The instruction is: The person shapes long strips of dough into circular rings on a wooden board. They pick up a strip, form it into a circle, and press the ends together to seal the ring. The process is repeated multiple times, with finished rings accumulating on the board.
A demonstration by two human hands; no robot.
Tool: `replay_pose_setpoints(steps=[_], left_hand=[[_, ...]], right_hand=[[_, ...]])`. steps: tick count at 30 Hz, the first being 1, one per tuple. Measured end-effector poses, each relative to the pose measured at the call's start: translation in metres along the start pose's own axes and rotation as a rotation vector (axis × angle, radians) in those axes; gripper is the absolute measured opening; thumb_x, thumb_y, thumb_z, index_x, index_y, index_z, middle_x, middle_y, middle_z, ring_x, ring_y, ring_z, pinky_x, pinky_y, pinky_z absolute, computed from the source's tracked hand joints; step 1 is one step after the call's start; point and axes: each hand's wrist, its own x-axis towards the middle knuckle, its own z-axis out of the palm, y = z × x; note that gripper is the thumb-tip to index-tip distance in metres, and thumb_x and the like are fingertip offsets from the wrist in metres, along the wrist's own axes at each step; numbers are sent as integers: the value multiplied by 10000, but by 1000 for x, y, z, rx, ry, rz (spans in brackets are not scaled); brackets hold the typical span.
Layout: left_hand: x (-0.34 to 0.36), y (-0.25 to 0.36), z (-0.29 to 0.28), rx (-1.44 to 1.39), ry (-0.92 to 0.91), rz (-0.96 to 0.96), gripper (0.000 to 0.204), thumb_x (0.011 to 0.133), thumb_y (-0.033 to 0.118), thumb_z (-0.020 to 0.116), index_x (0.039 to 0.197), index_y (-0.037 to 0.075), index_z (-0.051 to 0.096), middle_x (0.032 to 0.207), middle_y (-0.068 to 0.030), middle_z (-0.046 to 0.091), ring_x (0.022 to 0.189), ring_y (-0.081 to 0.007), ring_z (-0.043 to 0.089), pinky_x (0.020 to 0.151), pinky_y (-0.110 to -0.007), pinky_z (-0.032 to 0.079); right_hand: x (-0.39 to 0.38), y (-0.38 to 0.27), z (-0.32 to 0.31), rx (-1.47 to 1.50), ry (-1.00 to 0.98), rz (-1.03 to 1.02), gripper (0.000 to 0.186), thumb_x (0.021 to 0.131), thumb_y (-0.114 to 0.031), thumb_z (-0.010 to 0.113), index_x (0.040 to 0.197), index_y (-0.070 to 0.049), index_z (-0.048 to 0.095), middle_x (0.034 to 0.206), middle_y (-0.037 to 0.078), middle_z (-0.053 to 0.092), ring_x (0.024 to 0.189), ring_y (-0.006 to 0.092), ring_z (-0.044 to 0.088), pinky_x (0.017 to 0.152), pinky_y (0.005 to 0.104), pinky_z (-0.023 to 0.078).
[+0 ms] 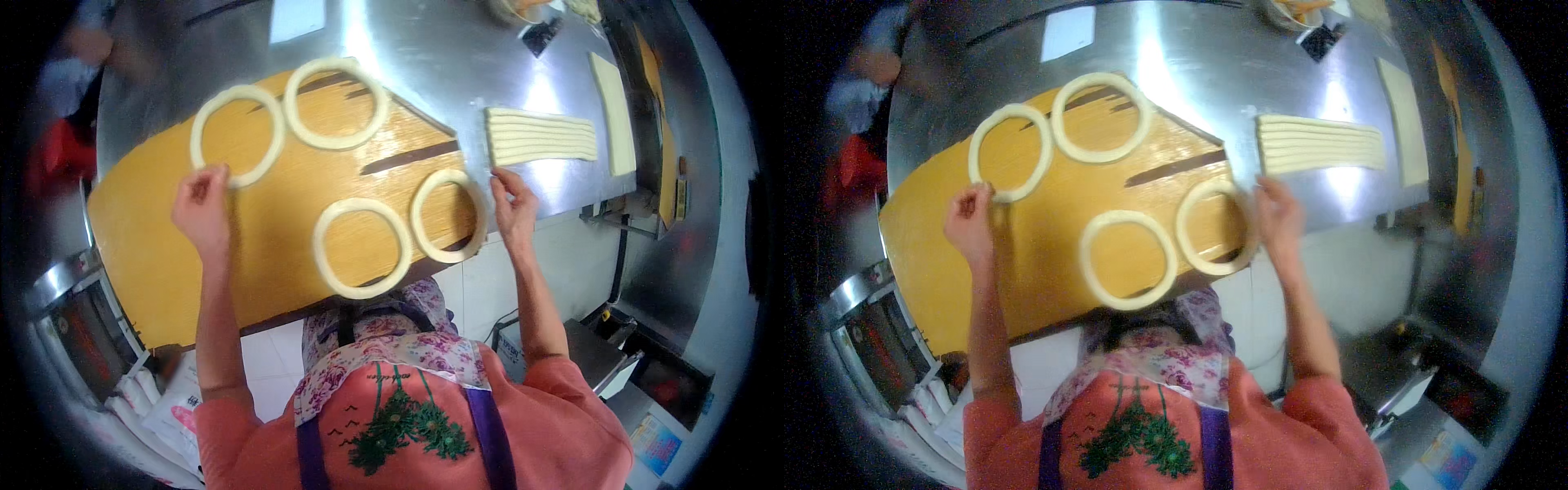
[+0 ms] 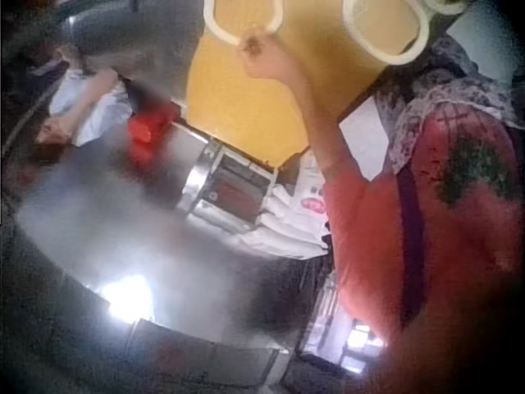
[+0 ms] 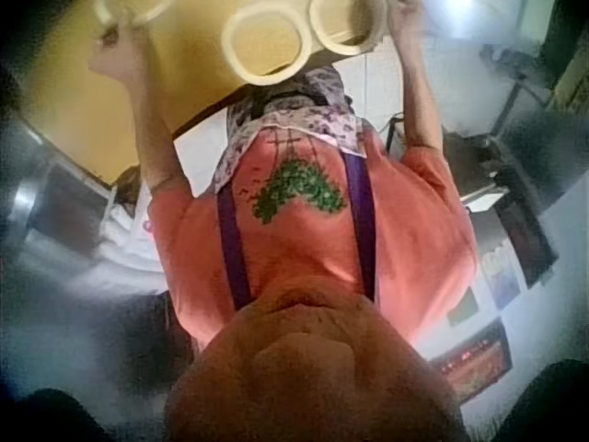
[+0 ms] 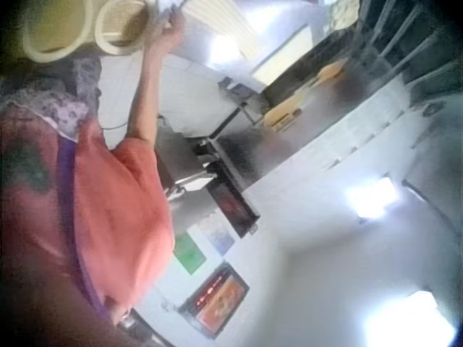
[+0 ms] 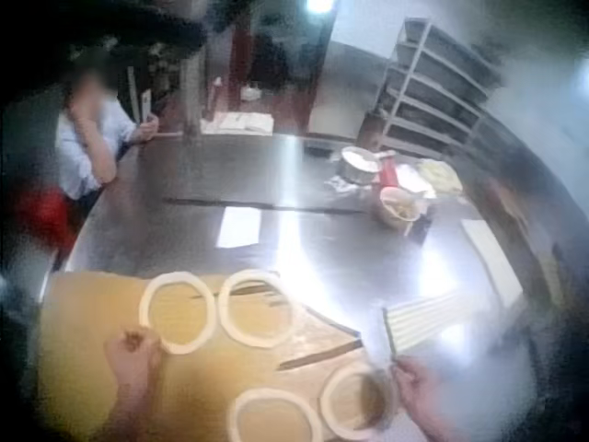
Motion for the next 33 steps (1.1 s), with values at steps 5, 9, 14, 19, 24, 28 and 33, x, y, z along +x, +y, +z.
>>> replay_pose_setpoints(steps=[5, 9, 14, 19, 24, 28, 33], left_hand=[[-129, 68, 150, 57, -531, 198, 226, 922, 82, 657, 1131, 11, 703, 1110, -141, 715, 992, -222, 687, 890, -318, 538], [-217, 93, 242, 409, -793, 594, 541, 935, 179, 611, 1411, -35, 466, 1476, -225, 462, 1394, -362, 426, 1134, -452, 381], [-258, 129, 395, 605, -1013, 736, 702, 935, 244, 616, 1515, 1, 304, 1613, -183, 237, 1497, -342, 217, 1226, -487, 167], [-275, 117, 446, 841, -905, 715, 729, 929, 258, 620, 1531, 20, 283, 1626, -158, 219, 1507, -318, 196, 1234, -485, 128], [-287, 116, 446, 917, -920, 700, 765, 916, 284, 624, 1528, -13, 275, 1625, -144, 231, 1504, -306, 207, 1235, -477, 121], [-307, 115, 437, 883, -957, 687, 736, 912, 285, 632, 1508, -11, 318, 1611, -150, 261, 1485, -314, 249, 1229, -484, 140], [-306, 100, 423, 930, -876, 663, 673, 923, 269, 625, 1477, -14, 368, 1596, -180, 275, 1470, -329, 275, 1224, -495, 156]], right_hand=[[22, 117, -132, -183, 233, 52, 296, 948, -135, 630, 1204, 8, 676, 1104, 121, 716, 1029, 203, 658, 883, 340, 513], [46, 180, -77, -127, 9, -178, 394, 923, -117, 604, 1303, -16, 605, 1350, 193, 581, 1209, 343, 581, 1017, 438, 457], [81, 200, -130, -496, -23, -307, 548, 925, -155, 593, 1441, -41, 448, 1537, 153, 378, 1415, 319, 367, 1144, 550, 290], [102, 230, -131, -547, -37, -406, 579, 953, -200, 557, 1481, -38, 384, 1582, 128, 320, 1462, 297, 307, 1145, 609, 252], [91, 257, -133, -527, -113, -446, 668, 954, -236, 569, 1520, -18, 291, 1596, 144, 297, 1479, 313, 282, 1154, 604, 230], [75, 261, -147, -544, -195, -421, 635, 963, -217, 555, 1515, -25, 307, 1600, 142, 292, 1474, 320, 290, 1152, 597, 229], [107, 269, -169, -529, -73, -365, 606, 962, -167, 539, 1515, -54, 321, 1600, 140, 287, 1471, 318, 289, 1150, 603, 230]])
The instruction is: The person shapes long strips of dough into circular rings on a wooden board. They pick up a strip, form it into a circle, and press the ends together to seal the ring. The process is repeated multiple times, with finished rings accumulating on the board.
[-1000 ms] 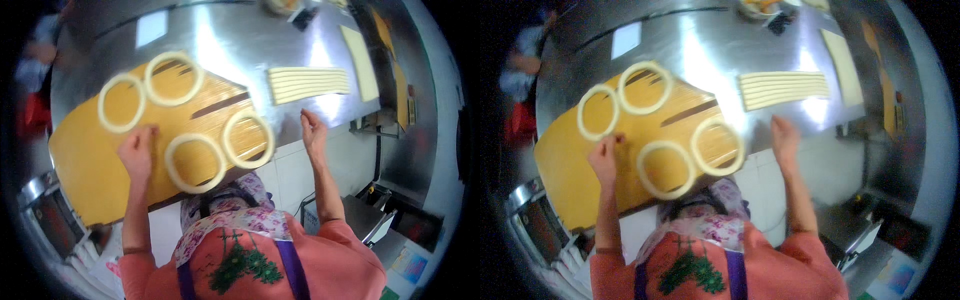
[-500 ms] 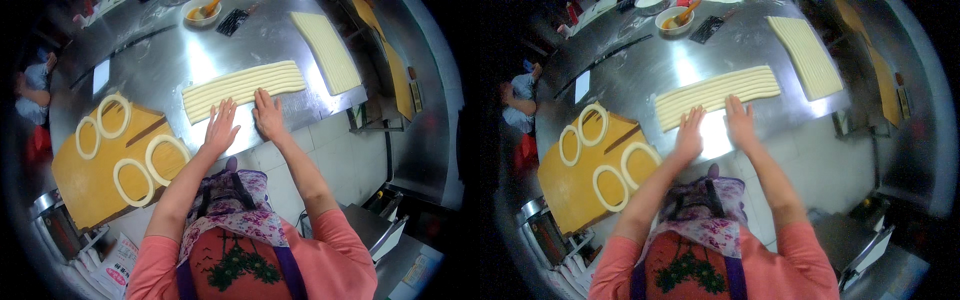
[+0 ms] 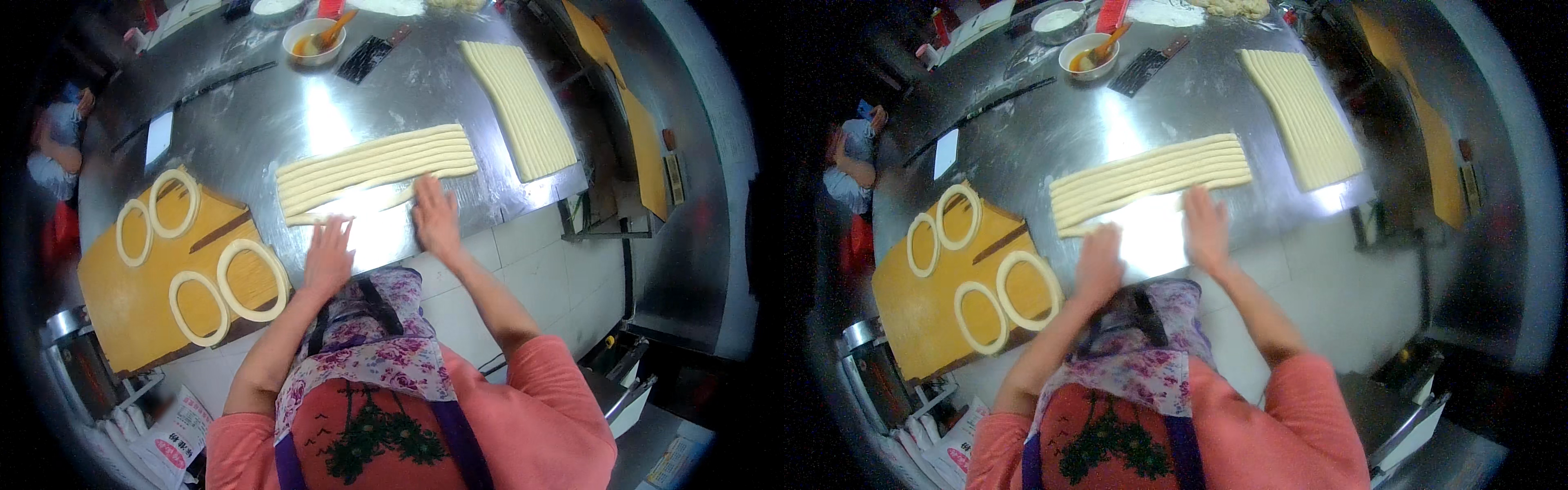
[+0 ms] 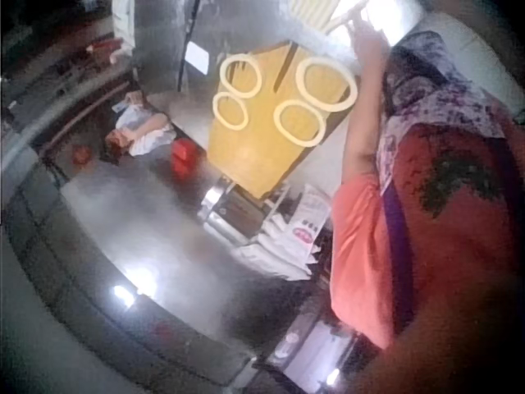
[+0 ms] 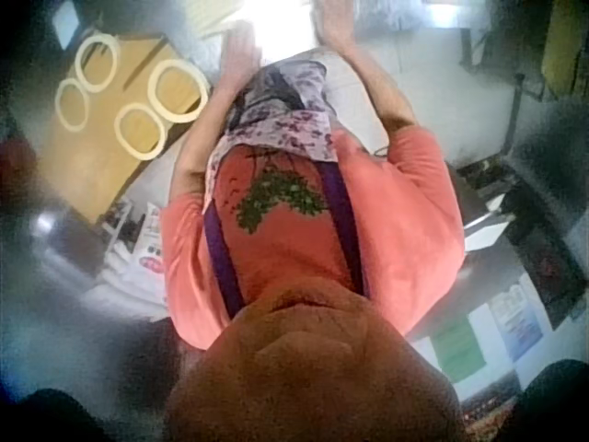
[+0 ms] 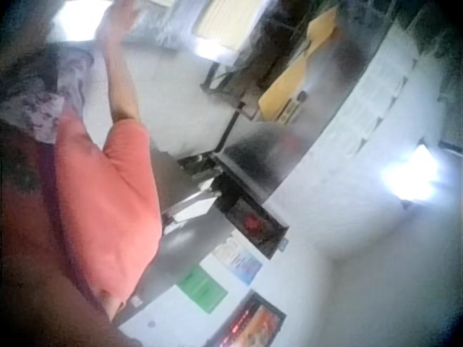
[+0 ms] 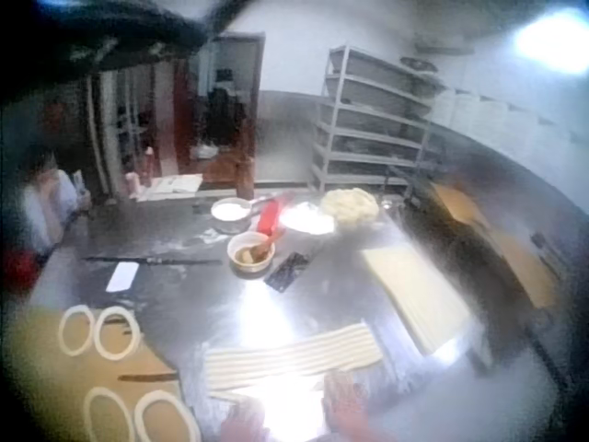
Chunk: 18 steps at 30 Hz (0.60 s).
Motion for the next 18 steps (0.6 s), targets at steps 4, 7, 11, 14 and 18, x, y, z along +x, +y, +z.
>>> replay_pose_setpoints(steps=[4, 7, 11, 14, 18], left_hand=[[-3, -20, -7, 37, 176, -161, 673, 929, 238, 621, 1482, -32, 349, 1589, -230, 255, 1480, -363, 242, 1217, -513, 175], [-20, -10, -18, -5, 47, -195, 655, 948, 242, 596, 1486, -33, 344, 1597, -213, 251, 1488, -358, 225, 1221, -516, 158], [-29, -4, -13, 25, 106, -183, 607, 930, 216, 606, 1452, -17, 399, 1518, -193, 379, 1428, -333, 329, 1210, -511, 188], [-22, -22, -18, -8, 152, -126, 560, 896, 178, 627, 1400, -3, 462, 1357, -176, 507, 1310, -310, 441, 1186, -504, 231], [-4, -37, -18, -20, 308, -4, 418, 862, 161, 667, 1244, 18, 580, 1089, -136, 576, 1070, -307, 537, 1036, -468, 374]], right_hand=[[12, 45, -10, -65, -36, 2, 594, 962, -150, 529, 1512, -49, 325, 1596, 141, 291, 1471, 317, 283, 1150, 609, 226], [0, 54, -7, -58, -37, -59, 581, 965, -147, 523, 1505, -46, 337, 1585, 154, 300, 1466, 320, 288, 1148, 609, 233], [-13, 62, -4, -120, 13, -108, 521, 939, -120, 540, 1442, -51, 426, 1491, 162, 418, 1402, 318, 377, 1133, 584, 267], [8, 69, -22, 59, 47, -106, 454, 891, -88, 570, 1340, -58, 511, 1349, 148, 524, 1302, 318, 468, 1087, 539, 321], [32, 95, -31, -194, 65, -314, 430, 817, -52, 619, 1241, -79, 553, 1189, 132, 589, 1173, 304, 537, 990, 478, 372]])
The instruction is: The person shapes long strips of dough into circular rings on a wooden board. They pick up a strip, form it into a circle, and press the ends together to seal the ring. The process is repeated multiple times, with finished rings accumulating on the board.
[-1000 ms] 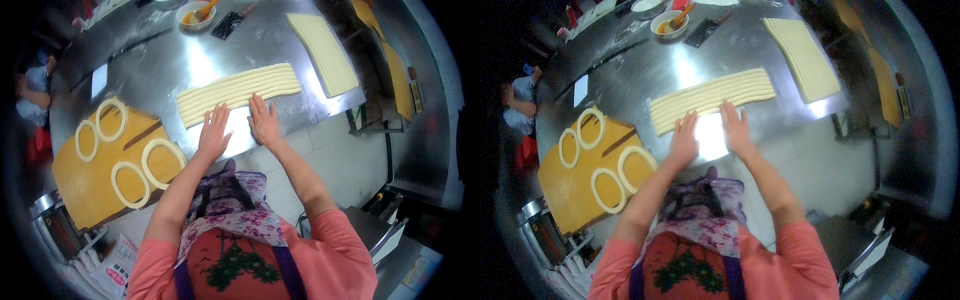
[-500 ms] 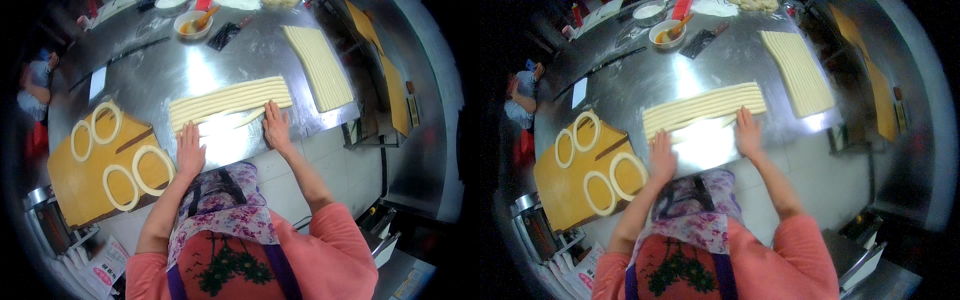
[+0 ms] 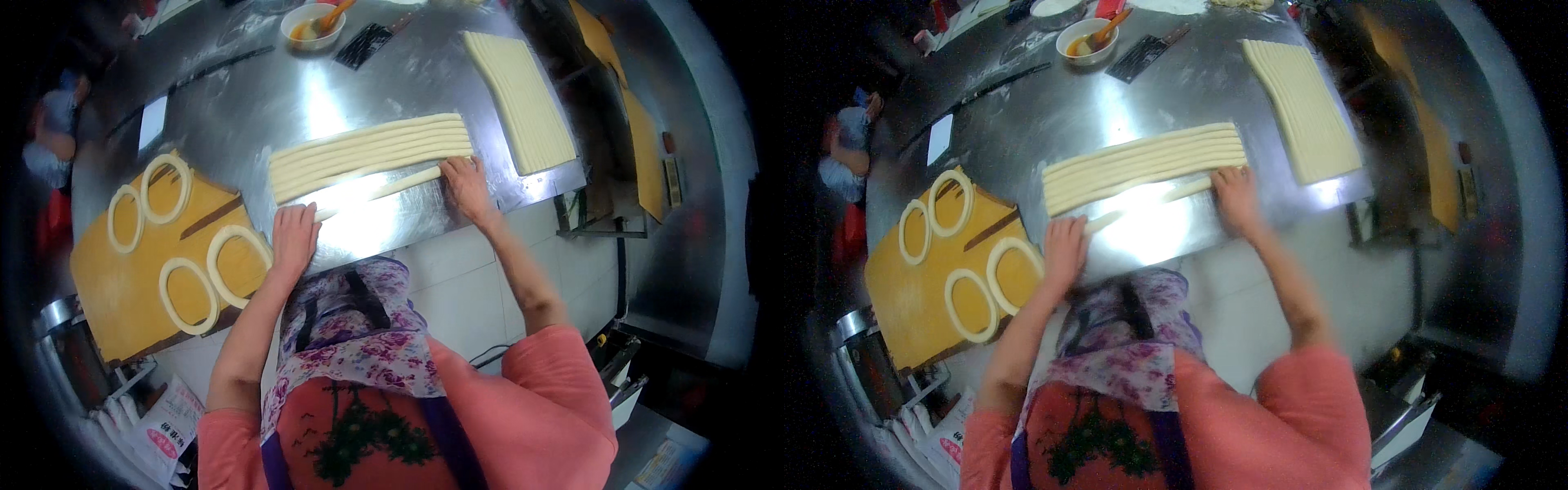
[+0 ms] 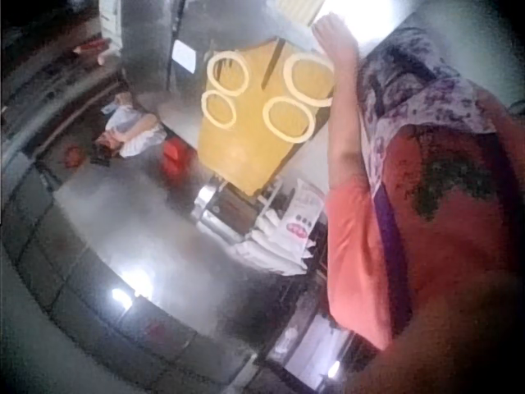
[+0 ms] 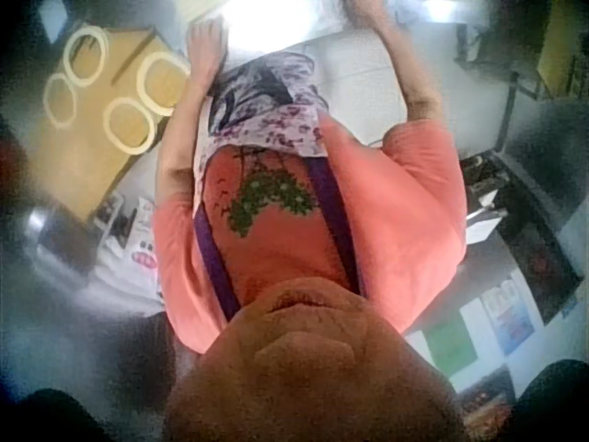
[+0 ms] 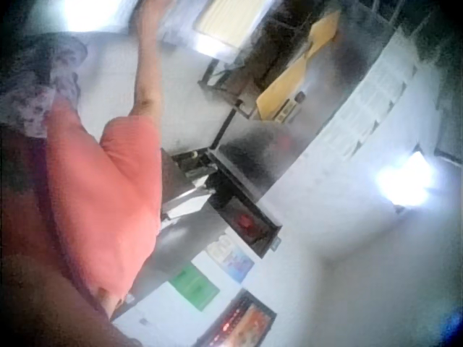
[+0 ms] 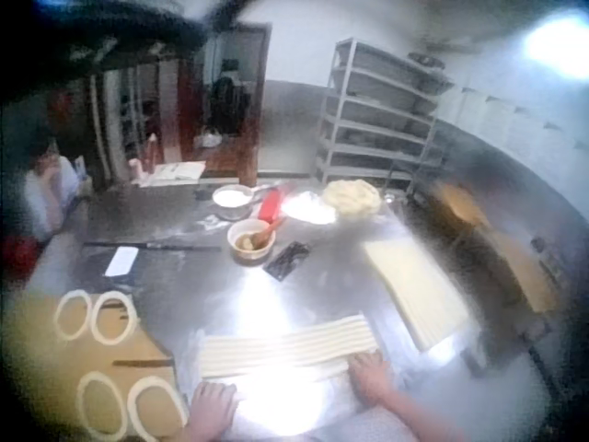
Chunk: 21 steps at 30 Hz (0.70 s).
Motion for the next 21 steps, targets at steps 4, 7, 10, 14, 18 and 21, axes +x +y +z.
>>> replay_pose_setpoints(steps=[4, 7, 10, 14, 18, 21], left_hand=[[4, -5, -2, -68, -167, -94, 261, 868, 141, 640, 1106, 38, 606, 972, -152, 568, 939, -336, 562, 828, -460, 470], [-7, -10, 8, -95, -225, -163, 149, 885, 102, 578, 1007, 25, 613, 949, -174, 573, 917, -348, 573, 771, -466, 491], [-19, -22, 17, -244, -179, -134, 128, 899, 53, 503, 877, -6, 614, 863, -199, 600, 809, -359, 606, 730, -457, 518], [-23, -7, -31, -342, -180, -137, 174, 956, 134, 511, 924, -12, 600, 830, -153, 601, 762, -274, 597, 702, -438, 494], [-67, -26, -91, -59, -163, 9, 160, 831, 136, 620, 844, 3, 708, 974, -101, 598, 983, -255, 555, 801, -385, 540], [-123, -72, -148, -131, -111, -39, 167, 838, 146, 628, 887, 19, 724, 1038, -127, 618, 1028, -273, 569, 840, -368, 545]], right_hand=[[4, 14, -3, 64, -233, -48, 327, 813, -68, 630, 1134, -93, 575, 1057, 111, 583, 1069, 295, 556, 944, 474, 387], [3, 13, -4, 82, -299, -102, 249, 813, -106, 650, 1050, -89, 575, 991, 113, 574, 1019, 308, 557, 908, 472, 394], [14, -3, -19, 158, -457, -84, 200, 782, -137, 683, 946, -65, 592, 939, 153, 576, 962, 356, 564, 881, 488, 404], [-22, -8, -29, 346, -292, -1, 275, 739, -206, 677, 845, 2, 530, 677, 173, 547, 657, 376, 544, 676, 441, 456], [9, -94, -116, 462, -403, 189, 302, 744, -213, 702, 826, -7, 497, 677, 133, 503, 634, 273, 500, 634, 380, 437], [16, -159, -133, 448, -401, 112, 296, 744, -186, 722, 825, -12, 497, 687, 117, 497, 634, 257, 496, 620, 366, 434]])
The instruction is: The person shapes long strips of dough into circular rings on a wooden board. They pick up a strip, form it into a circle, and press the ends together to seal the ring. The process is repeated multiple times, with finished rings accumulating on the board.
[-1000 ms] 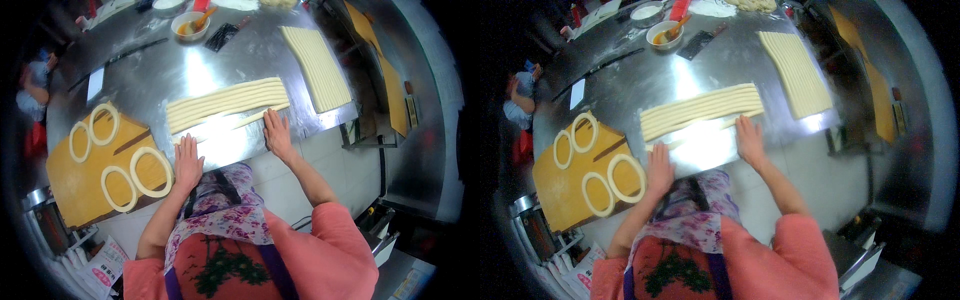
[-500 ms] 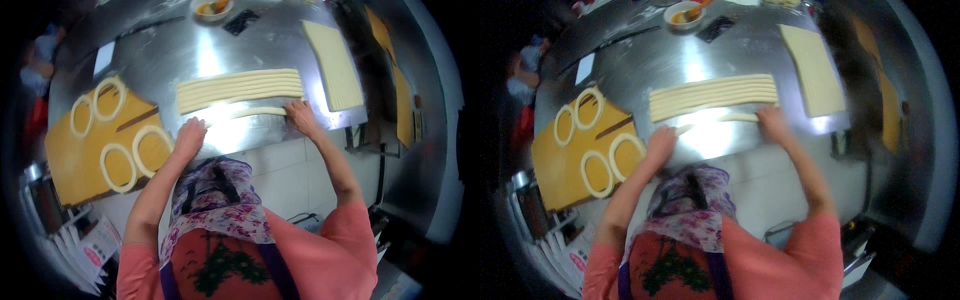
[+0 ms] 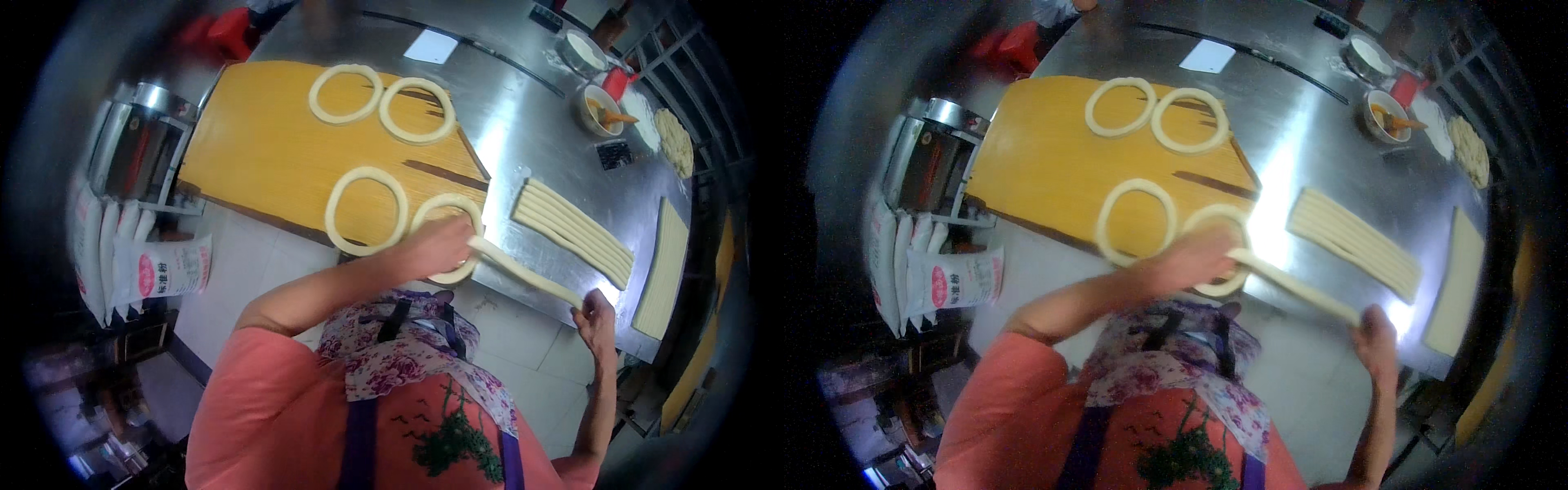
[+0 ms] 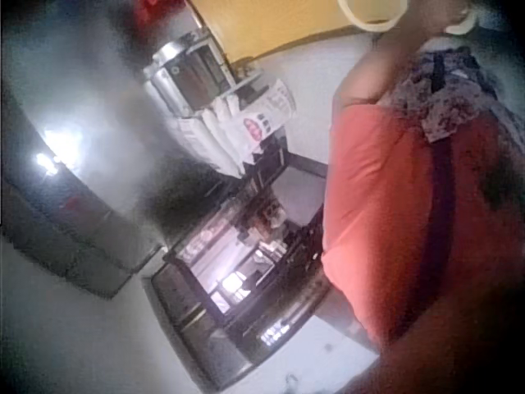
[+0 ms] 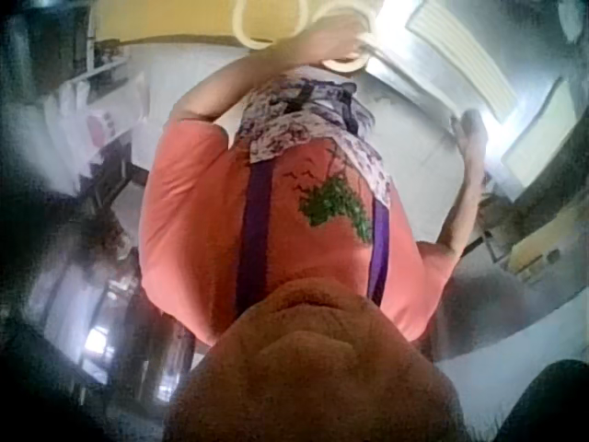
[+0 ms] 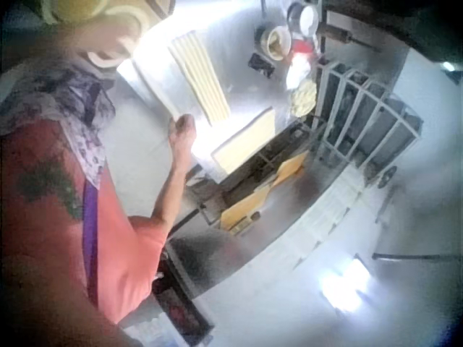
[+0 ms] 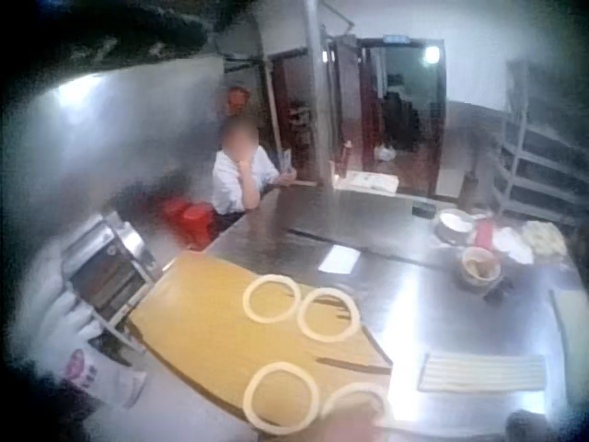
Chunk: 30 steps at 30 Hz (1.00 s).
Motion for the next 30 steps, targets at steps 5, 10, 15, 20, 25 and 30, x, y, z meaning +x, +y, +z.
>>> replay_pose_setpoints(steps=[5, 10, 15, 20, 25, 30], left_hand=[[-113, -132, -89, -169, 312, -289, 265, 912, 189, 631, 1103, 5, 643, 1078, -214, 616, 1023, -391, 597, 873, -468, 500], [-206, -208, -136, -100, 614, -597, 307, 875, 214, 698, 1077, -10, 646, 955, -191, 641, 880, -374, 627, 771, -483, 491], [-278, -270, -41, -379, 393, -1060, 452, 819, 309, 757, 1107, -16, 630, 920, -193, 629, 887, -374, 629, 752, -472, 498], [-259, -270, -41, -42, 488, -917, 497, 834, 319, 737, 1193, 9, 590, 1044, -186, 602, 933, -381, 638, 760, -483, 523], [-236, -295, -48, -15, 374, -869, 448, 867, 281, 695, 1222, 35, 577, 1080, -187, 573, 998, -394, 618, 772, -495, 537], [-245, -309, -60, -17, 370, -871, 395, 880, 219, 660, 1222, 38, 580, 1099, -184, 577, 1028, -390, 605, 804, -482, 526]], right_hand=[[65, -199, 59, 73, 103, -193, 236, 789, -124, 705, 830, 1, 509, 704, 101, 495, 631, 225, 488, 607, 351, 440], [134, -354, 165, 316, 259, -23, 337, 773, -213, 807, 932, 9, 609, 700, 74, 573, 647, 161, 515, 607, 320, 456], [150, -451, 281, 404, 14, -55, 438, 803, -236, 770, 1105, 28, 595, 791, 240, 701, 730, 380, 703, 666, 438, 554], [155, -476, 295, 192, 22, -182, 377, 841, -231, 738, 1016, 49, 555, 723, 240, 668, 703, 416, 673, 648, 489, 541], [189, -485, 304, -26, 33, -214, 289, 833, -209, 704, 937, 30, 580, 748, 243, 663, 721, 428, 661, 651, 513, 530], [215, -463, 304, -30, 102, -208, 166, 816, -140, 661, 927, -28, 611, 882, 226, 668, 835, 422, 653, 729, 519, 526]])
